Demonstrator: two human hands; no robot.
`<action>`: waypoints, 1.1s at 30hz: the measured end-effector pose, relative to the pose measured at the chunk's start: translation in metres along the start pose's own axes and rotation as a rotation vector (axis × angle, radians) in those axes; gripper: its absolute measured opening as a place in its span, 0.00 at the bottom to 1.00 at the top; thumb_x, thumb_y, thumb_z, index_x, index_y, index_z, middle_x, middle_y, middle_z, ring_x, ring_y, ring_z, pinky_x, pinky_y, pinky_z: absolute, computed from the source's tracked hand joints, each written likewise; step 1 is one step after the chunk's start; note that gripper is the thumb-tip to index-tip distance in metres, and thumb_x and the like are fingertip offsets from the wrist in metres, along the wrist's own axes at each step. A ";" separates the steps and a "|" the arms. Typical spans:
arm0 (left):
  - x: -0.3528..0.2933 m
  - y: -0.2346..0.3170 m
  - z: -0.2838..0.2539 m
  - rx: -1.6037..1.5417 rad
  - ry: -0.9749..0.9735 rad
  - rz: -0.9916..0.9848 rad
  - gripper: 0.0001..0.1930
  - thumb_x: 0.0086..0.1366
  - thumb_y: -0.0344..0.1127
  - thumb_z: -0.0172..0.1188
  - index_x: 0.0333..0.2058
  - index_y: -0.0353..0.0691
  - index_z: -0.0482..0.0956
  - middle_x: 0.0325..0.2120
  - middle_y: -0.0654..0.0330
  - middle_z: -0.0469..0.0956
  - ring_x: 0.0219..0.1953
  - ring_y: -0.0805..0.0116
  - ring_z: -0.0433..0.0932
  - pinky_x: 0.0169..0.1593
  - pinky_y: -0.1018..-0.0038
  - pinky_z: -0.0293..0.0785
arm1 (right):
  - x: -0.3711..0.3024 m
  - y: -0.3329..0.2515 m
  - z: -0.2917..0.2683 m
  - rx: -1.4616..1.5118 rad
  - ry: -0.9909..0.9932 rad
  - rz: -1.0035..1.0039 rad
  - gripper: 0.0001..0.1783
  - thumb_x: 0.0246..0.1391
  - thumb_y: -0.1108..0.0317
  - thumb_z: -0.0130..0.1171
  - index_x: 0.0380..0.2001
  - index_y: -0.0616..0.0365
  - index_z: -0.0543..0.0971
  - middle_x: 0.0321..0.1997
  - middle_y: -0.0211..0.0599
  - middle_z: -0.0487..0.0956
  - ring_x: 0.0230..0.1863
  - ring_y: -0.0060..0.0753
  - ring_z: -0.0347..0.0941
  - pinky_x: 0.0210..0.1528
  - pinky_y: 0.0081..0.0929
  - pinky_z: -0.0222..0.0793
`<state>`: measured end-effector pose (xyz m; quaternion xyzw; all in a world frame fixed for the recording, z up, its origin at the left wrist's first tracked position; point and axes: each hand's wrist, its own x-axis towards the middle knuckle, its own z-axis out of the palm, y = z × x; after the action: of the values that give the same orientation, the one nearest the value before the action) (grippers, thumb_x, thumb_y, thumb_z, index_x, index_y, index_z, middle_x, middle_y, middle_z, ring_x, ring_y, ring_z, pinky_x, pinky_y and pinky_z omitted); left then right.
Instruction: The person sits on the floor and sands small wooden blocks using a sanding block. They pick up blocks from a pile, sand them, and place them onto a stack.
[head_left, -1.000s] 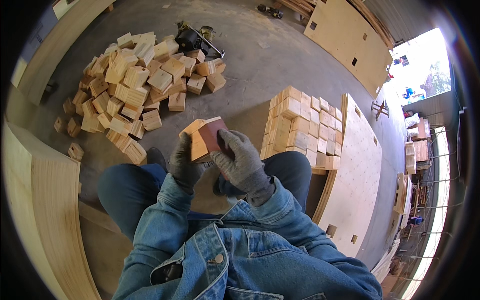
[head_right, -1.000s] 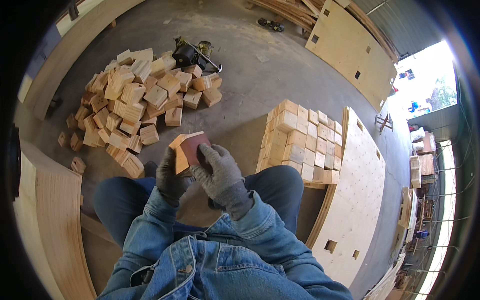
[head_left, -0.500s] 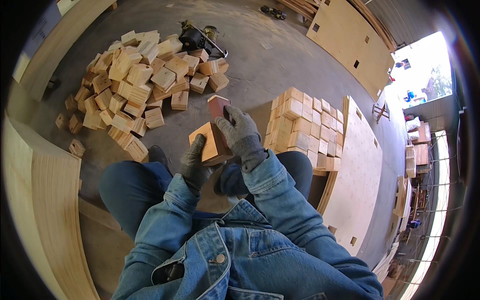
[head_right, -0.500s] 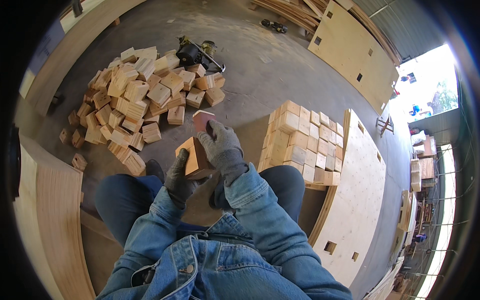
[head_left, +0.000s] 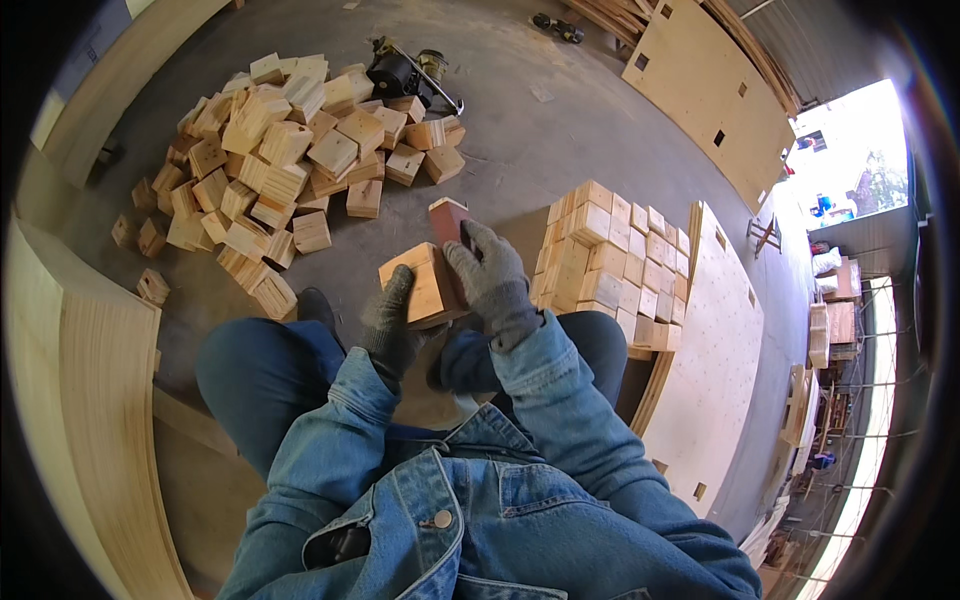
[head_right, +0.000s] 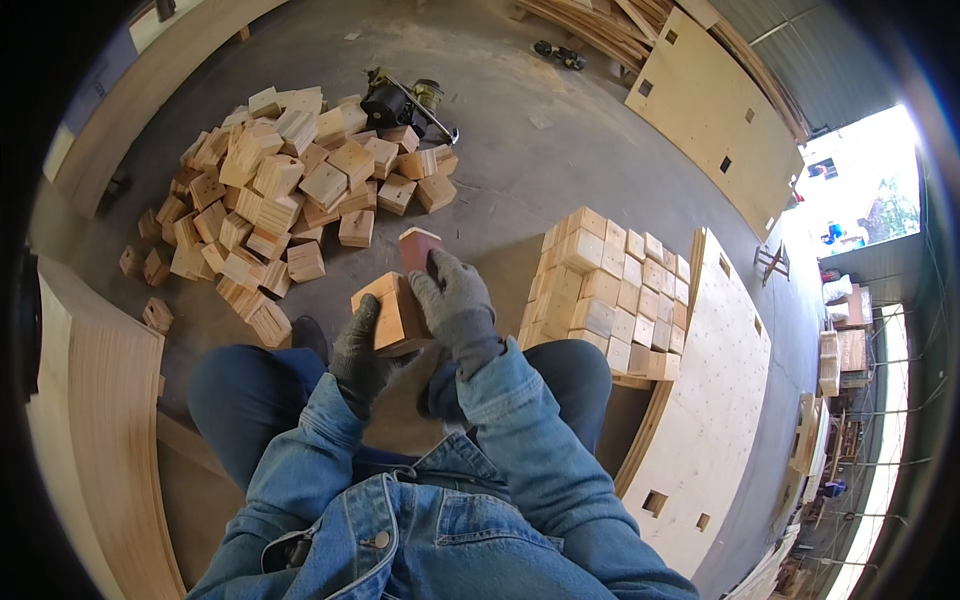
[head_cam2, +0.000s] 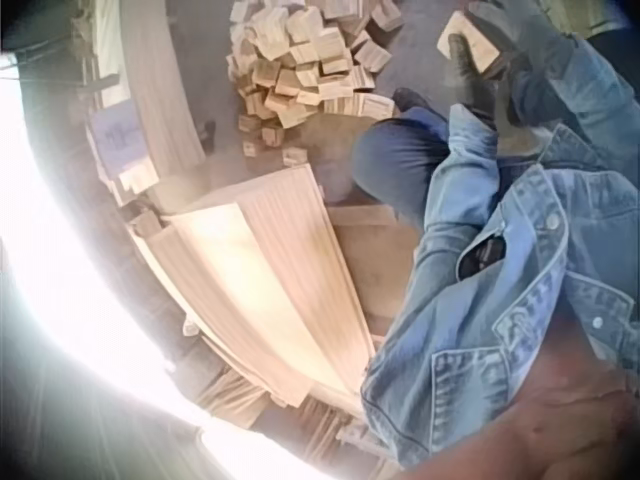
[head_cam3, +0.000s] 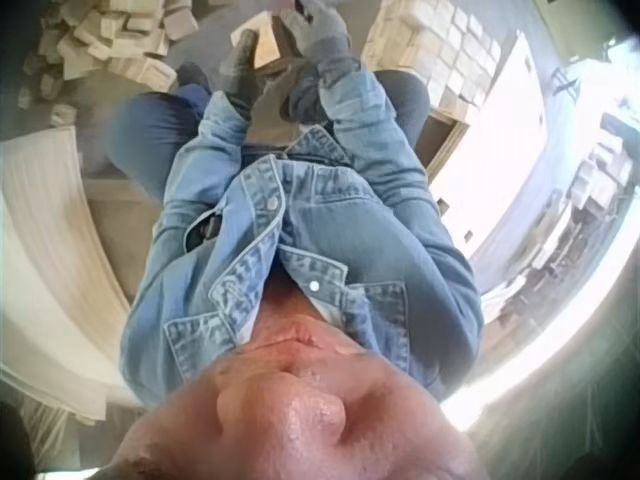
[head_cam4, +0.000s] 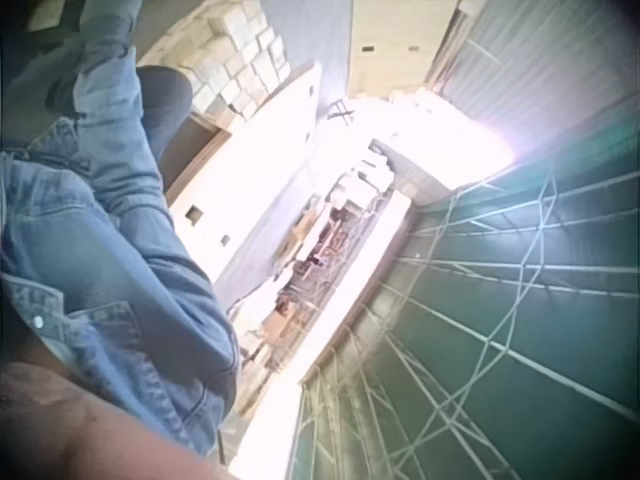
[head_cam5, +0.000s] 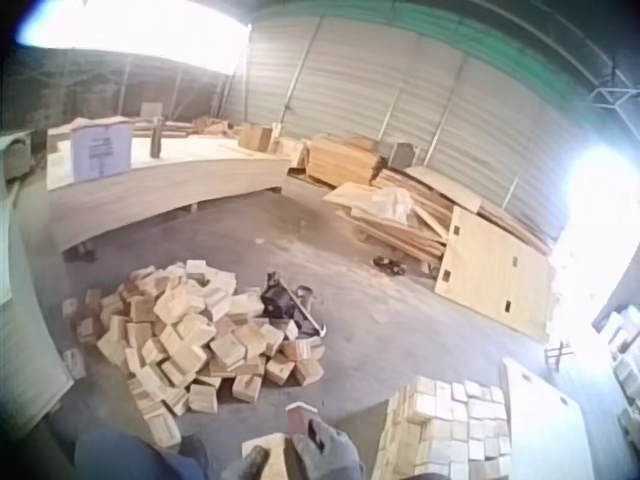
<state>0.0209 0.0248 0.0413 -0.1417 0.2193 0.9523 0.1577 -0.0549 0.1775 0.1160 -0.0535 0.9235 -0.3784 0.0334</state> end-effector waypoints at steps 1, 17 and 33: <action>0.001 -0.002 -0.001 -0.007 0.007 -0.001 0.32 0.74 0.57 0.56 0.67 0.42 0.66 0.58 0.53 0.76 0.58 0.54 0.78 0.62 0.52 0.75 | -0.001 0.000 -0.003 -0.006 -0.003 -0.005 0.27 0.63 0.60 0.63 0.59 0.67 0.75 0.50 0.59 0.80 0.53 0.56 0.78 0.55 0.41 0.73; -0.005 0.000 -0.002 0.022 -0.008 0.015 0.33 0.72 0.57 0.58 0.66 0.43 0.67 0.56 0.55 0.78 0.55 0.57 0.80 0.57 0.55 0.78 | 0.001 -0.016 -0.010 -0.003 -0.050 0.015 0.29 0.63 0.59 0.63 0.60 0.69 0.75 0.53 0.58 0.80 0.54 0.52 0.79 0.58 0.41 0.73; -0.012 0.007 0.006 -0.126 -0.048 0.002 0.33 0.72 0.56 0.60 0.66 0.42 0.66 0.59 0.49 0.74 0.58 0.50 0.77 0.61 0.45 0.75 | -0.014 -0.008 -0.010 -0.033 0.057 -0.055 0.28 0.60 0.63 0.66 0.59 0.68 0.75 0.51 0.60 0.79 0.53 0.56 0.78 0.56 0.42 0.74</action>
<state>0.0279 0.0185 0.0534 -0.1282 0.1550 0.9676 0.1527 -0.0412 0.1807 0.1288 -0.0685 0.9283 -0.3655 -0.0044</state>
